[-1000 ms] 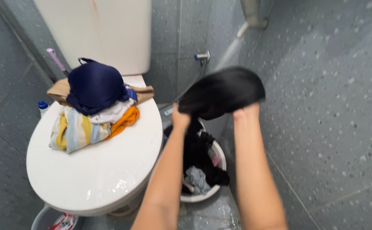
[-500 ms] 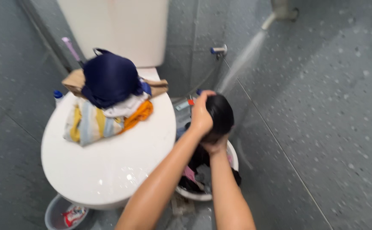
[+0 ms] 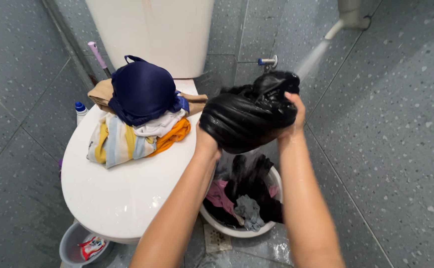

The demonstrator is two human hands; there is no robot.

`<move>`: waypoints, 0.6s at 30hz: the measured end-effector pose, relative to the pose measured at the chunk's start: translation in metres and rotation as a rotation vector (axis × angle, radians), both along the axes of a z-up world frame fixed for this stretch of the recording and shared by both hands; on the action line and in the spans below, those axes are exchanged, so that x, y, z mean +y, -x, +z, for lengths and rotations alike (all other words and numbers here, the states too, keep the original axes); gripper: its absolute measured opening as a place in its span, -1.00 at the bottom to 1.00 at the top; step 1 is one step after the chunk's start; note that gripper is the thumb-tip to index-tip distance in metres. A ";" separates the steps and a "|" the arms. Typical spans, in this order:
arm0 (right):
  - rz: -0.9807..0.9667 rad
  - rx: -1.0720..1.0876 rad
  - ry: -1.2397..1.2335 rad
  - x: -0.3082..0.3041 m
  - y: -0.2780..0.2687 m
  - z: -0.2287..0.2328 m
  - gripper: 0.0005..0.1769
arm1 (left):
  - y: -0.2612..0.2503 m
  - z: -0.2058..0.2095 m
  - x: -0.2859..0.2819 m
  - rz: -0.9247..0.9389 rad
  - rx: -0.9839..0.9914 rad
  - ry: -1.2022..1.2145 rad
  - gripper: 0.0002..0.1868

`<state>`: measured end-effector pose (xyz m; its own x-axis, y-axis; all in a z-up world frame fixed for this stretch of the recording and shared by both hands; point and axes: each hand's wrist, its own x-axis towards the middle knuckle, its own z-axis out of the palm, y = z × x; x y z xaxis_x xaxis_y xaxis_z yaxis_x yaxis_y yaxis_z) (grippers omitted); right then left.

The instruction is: The person washes clothes by rinsing and wringing them out under running water and in a basin, places them onto a toilet lid, dumps water from the basin, and dries their hands with a hanging towel.

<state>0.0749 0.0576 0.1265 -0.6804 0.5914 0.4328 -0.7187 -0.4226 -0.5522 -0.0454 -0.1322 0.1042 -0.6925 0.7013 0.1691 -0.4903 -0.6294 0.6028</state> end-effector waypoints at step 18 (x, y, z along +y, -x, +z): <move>0.030 -0.578 -0.933 -0.030 -0.025 0.159 -0.83 | 0.009 0.051 0.057 -0.776 0.019 0.203 -0.49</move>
